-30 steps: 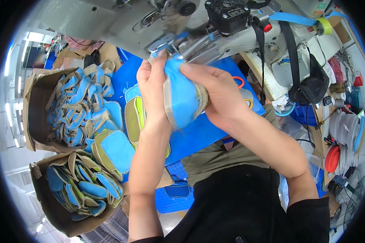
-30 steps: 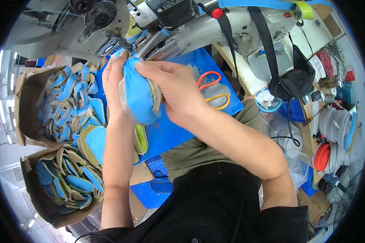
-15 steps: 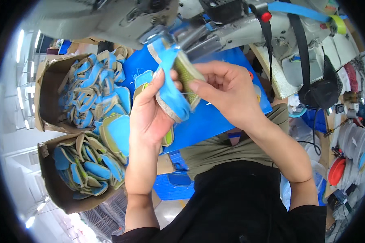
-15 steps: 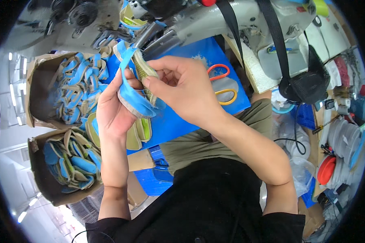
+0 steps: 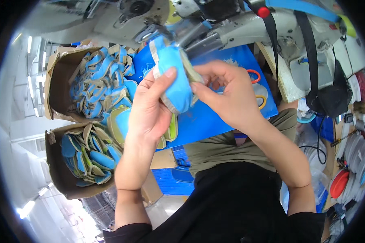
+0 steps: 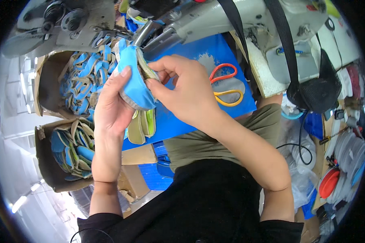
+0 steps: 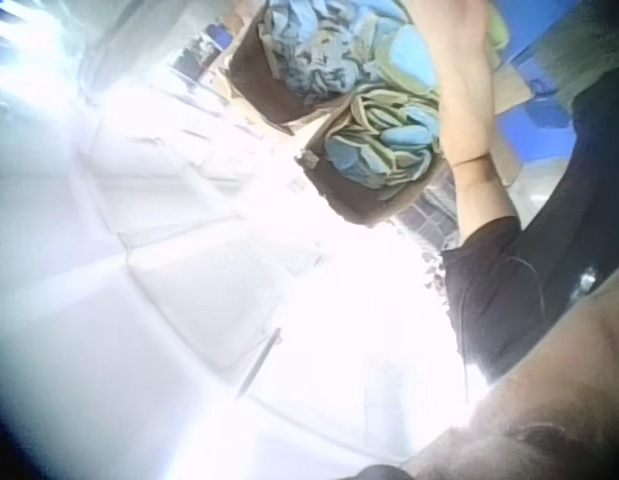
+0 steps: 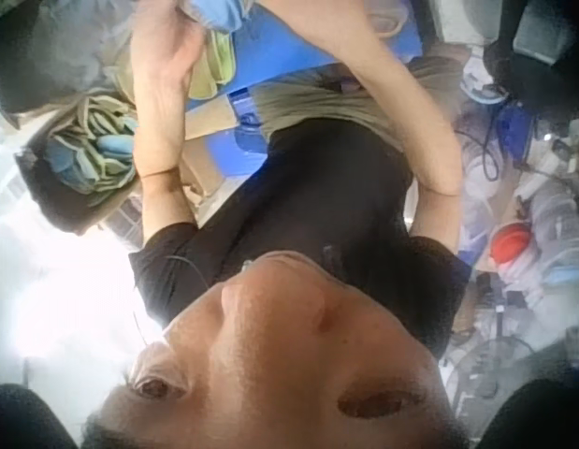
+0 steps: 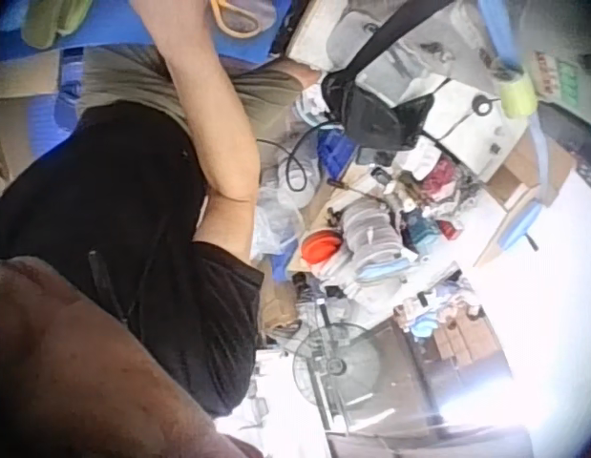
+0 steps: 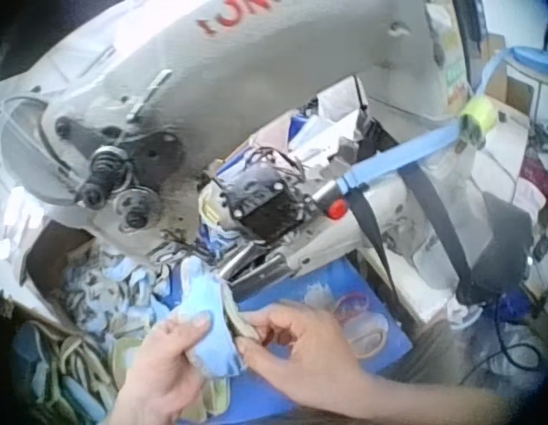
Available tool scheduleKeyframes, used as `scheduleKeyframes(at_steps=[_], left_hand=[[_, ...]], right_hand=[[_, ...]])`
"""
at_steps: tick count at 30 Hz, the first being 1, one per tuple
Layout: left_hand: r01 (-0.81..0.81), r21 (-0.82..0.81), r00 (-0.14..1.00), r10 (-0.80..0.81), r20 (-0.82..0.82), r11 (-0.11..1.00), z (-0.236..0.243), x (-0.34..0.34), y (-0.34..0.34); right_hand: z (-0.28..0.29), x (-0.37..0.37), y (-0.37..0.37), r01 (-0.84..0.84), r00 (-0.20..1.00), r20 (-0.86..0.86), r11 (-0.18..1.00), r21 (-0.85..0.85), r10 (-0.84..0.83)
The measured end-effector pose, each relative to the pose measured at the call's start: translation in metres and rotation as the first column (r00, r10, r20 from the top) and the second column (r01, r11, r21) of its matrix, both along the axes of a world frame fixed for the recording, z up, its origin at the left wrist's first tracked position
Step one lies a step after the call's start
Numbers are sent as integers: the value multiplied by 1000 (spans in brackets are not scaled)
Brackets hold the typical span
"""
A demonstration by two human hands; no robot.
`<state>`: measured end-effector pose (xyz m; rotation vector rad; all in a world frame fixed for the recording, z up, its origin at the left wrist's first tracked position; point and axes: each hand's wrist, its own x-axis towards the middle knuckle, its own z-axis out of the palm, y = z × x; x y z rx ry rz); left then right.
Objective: The person sews blue and green fabric pouches using an industrial sewing machine. They insert the pouches into the machine, guide them through the needle, and then remove them. The person also uses scissors to trim threads and inspects the finished pouches.
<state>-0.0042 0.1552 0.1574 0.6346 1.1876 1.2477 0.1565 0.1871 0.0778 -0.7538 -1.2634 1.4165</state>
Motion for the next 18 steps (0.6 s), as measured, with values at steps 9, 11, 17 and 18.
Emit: scheduleKeyframes(at_steps=[9,11,17,18], left_hand=[[46,19,998,-46,-39,999,0,5,-4],[12,13,1000,-12,-12,1000,1,6,-6],[37,-1,999,-37,-32,999,-5,10,-4],[54,-4,998,-54,-24,999,-8,8,-4]], right_hand=[[1,7,3,4,991,129,994,107,-18],[2,8,3,2,989,145,993,117,-19],[2,8,5,20,986,160,989,146,-43],[3,8,5,18,986,164,989,147,-42]])
